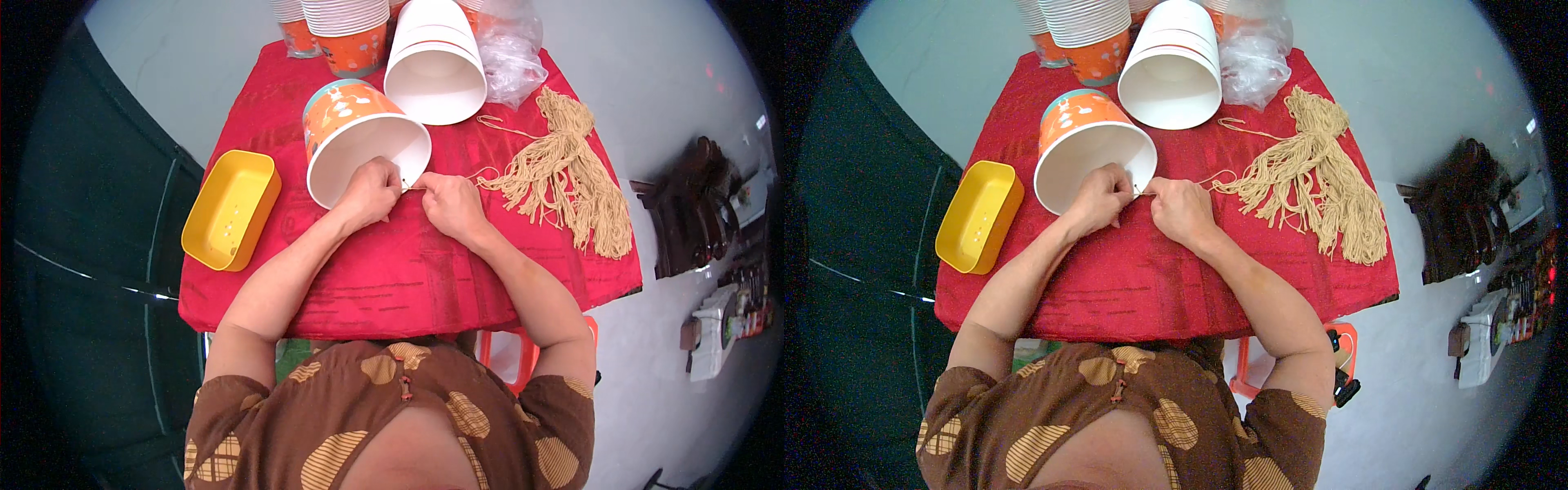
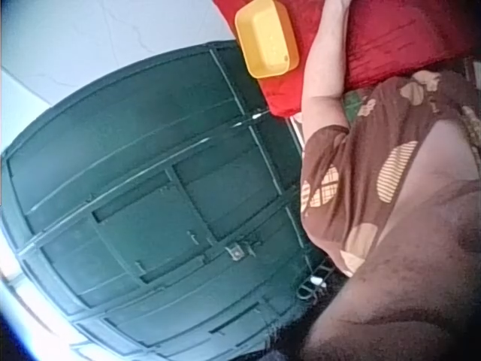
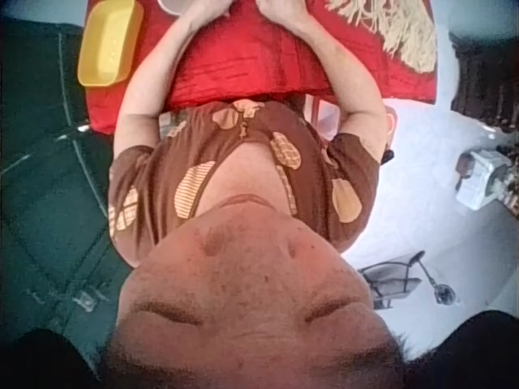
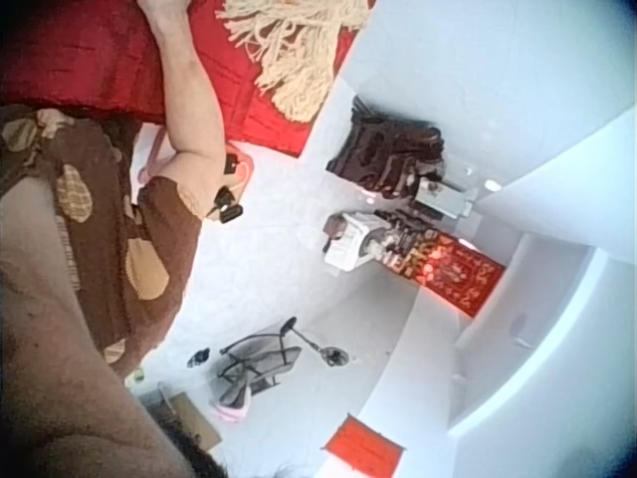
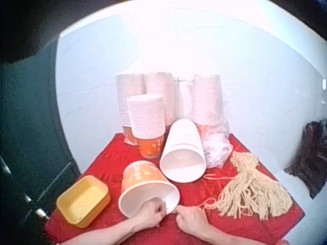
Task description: Threading string handles through pre-punched holes in paper buckets to assemble them.
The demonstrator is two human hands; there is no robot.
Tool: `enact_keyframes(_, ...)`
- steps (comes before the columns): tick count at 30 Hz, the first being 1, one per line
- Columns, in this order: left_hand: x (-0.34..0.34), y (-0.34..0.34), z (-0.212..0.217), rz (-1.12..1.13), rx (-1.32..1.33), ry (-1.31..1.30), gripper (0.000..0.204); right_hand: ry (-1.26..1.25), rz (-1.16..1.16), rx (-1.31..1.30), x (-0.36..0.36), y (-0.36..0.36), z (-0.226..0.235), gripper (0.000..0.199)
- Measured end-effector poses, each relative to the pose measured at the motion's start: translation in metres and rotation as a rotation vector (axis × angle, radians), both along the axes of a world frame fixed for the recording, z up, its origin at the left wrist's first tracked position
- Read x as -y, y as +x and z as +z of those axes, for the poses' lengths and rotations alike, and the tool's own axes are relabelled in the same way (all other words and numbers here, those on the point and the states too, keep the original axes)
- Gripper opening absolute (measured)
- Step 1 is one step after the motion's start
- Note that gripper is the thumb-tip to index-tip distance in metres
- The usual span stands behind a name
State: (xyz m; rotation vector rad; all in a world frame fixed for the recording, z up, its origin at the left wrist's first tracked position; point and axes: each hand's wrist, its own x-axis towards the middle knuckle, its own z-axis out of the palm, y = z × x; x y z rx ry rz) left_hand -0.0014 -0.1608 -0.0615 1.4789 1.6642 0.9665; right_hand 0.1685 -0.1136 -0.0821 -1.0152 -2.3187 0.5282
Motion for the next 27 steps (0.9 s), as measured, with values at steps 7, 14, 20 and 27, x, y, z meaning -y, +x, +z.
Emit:
enact_keyframes(7, 0.002, -0.002, -0.008, -0.022, 0.019, 0.002, 0.003, -0.006, -0.028, -0.098, -0.005, -0.002, -0.007, 0.017)
enact_keyframes(14, 0.005, 0.0, -0.008, -0.061, -0.14, 0.161, 0.004, -0.175, -0.025, -0.184, -0.011, 0.0, 0.002, 0.025)
enact_keyframes(20, 0.013, 0.003, -0.002, -0.162, -0.33, 0.267, 0.012, -0.179, -0.014, -0.271, -0.014, 0.0, -0.003, 0.022)
enact_keyframes(27, 0.103, 0.027, 0.082, -0.307, -0.48, 0.667, 0.024, 0.386, 0.029, -0.468, 0.002, 0.006, 0.032, 0.006)
